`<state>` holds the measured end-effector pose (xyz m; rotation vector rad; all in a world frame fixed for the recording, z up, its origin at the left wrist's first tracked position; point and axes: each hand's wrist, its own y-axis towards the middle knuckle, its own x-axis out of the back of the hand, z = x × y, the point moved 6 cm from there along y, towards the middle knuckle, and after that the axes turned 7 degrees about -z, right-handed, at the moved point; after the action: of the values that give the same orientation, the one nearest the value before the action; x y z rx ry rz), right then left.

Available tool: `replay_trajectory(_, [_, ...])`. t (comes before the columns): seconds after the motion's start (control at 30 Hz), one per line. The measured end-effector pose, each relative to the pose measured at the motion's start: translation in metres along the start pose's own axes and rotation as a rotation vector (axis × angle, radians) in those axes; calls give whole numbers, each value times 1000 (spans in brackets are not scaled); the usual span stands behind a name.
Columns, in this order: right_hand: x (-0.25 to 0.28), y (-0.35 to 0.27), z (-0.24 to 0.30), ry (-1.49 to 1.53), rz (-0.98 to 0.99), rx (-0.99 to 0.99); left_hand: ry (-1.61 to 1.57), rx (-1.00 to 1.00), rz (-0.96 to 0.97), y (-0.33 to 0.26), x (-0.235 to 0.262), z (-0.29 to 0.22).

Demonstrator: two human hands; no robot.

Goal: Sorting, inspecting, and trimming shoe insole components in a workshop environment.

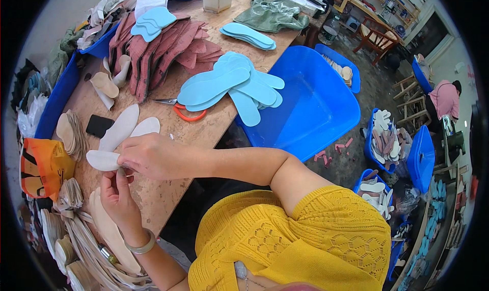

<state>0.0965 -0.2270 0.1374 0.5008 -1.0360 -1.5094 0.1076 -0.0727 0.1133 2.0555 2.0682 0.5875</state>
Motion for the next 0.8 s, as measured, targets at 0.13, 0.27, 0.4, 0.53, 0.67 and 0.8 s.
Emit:
replay_trajectory(0.13, [-6,0,-5,27,-42,-6,37,8,25,1,6,3])
replay_trajectory(0.27, [-9,-1,-1,-13,-32,39,90,-9,17,2,7,2])
replay_trajectory(0.4, [-8,3,4,-43,-4,69,41,14,23,4,10,2])
replay_trajectory(0.53, [-6,3,3,-78,-14,73,20,23,12,6,8,3])
replay_trajectory(0.67, [-5,3,4,-103,-29,78,17,-26,25,7,6,3])
replay_trajectory(0.8, [-7,3,7,-149,-5,96,38,-43,17,5,11,3])
